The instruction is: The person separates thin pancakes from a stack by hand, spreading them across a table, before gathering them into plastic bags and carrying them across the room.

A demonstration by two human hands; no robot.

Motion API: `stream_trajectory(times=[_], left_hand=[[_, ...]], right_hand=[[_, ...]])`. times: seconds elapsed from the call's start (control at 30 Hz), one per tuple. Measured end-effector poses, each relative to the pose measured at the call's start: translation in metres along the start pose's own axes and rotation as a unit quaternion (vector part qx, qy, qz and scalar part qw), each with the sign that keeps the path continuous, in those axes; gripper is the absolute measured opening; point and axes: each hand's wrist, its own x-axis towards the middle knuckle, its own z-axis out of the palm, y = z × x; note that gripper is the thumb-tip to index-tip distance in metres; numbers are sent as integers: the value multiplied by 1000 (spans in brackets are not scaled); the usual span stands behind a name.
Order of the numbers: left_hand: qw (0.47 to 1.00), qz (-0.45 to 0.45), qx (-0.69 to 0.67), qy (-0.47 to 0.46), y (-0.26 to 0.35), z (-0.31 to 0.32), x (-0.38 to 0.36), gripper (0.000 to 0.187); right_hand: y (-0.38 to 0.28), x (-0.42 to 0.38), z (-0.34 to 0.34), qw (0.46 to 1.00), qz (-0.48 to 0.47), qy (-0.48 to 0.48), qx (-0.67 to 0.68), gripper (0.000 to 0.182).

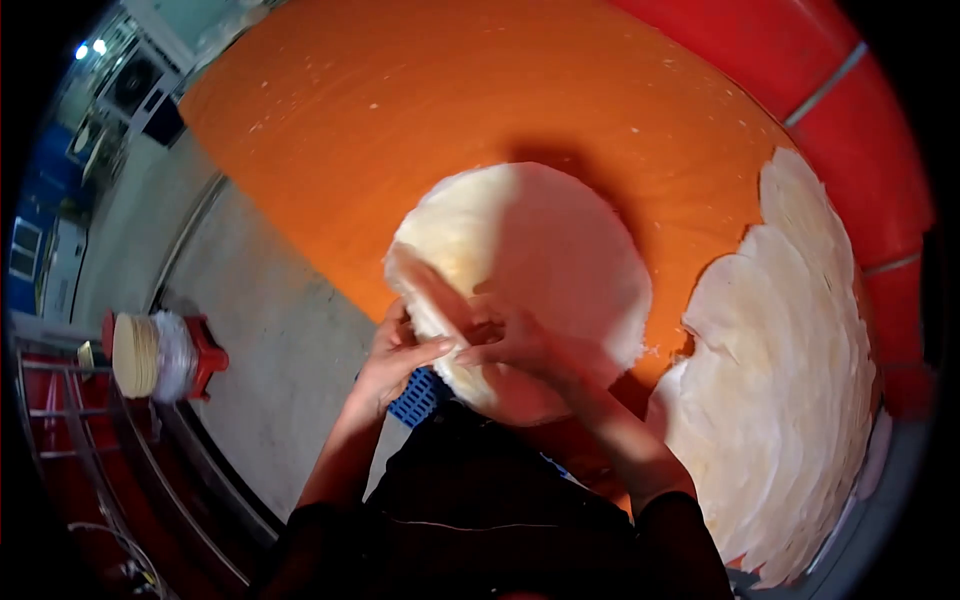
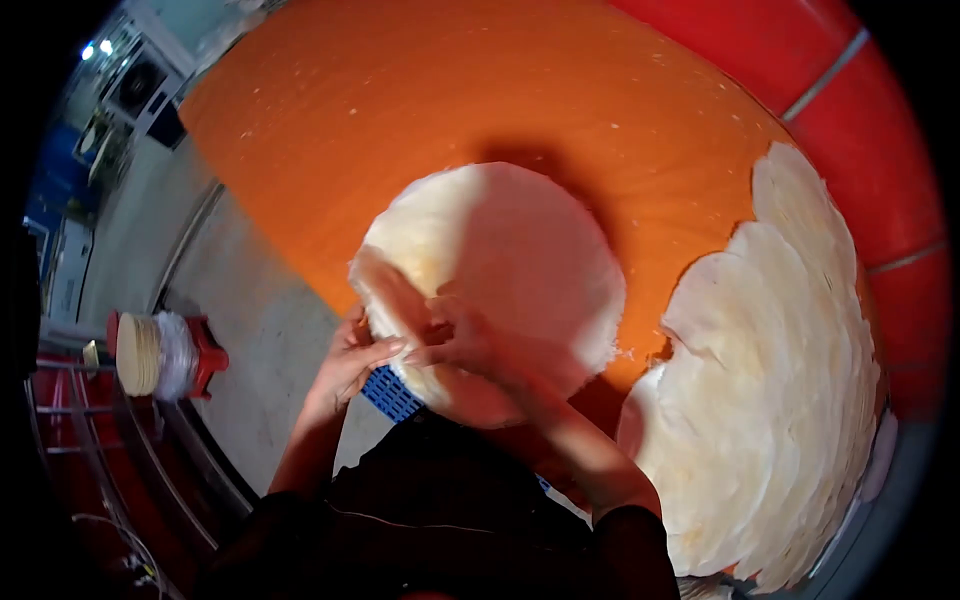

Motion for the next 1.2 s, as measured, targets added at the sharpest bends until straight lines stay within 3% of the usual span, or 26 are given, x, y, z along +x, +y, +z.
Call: stream_trajectory(times=[0.03,0.17,0.27,0.37,0.47,0.57,0.67,0.77,0.87,1.03,1.07,1.13,1.17,1.2], left_hand=[[1000,-11,-3,-2,-1,-2,0,64],[1000,-5,-28,-9,-6,-6,1,63],[1000,-4,-17,7,-1,0,-1,62],[1000,-14,2,28,-2,1,1,61],[999,-28,-11,37,-8,-3,2,60],[998,-31,-41,45,-10,-3,1,60],[997,-41,-49,53,-9,-2,-1,60],[996,-17,-47,72,-8,7,-1,60],[997,-9,-40,69,-13,3,-2,59],[996,-37,-78,36,-24,-21,-3,52],[997,-33,-2,73,-27,-21,-2,47],[998,-12,-40,37,-32,-18,-1,38],[996,-63,-63,-17,-10,-5,-8,42],[994,-58,-86,-15,-5,5,-11,40]], right_hand=[[2,0,0,997,14,-8,75,68],[-12,-13,0,996,50,49,52,53],[-12,-14,3,994,58,63,72,60],[-1,-14,5,994,34,50,91,49],[-11,-20,9,992,88,50,79,32],[1,-19,7,994,60,64,70,27],[22,-8,14,988,6,154,10,22],[8,-8,24,988,31,136,-70,20],[19,1,17,982,-56,158,-88,29],[19,-2,16,939,-71,114,-316,28],[20,0,21,936,-77,108,-327,28],[26,5,22,944,-89,122,-294,28],[27,6,13,951,-87,132,-266,28],[26,7,3,961,-81,136,-226,28]])
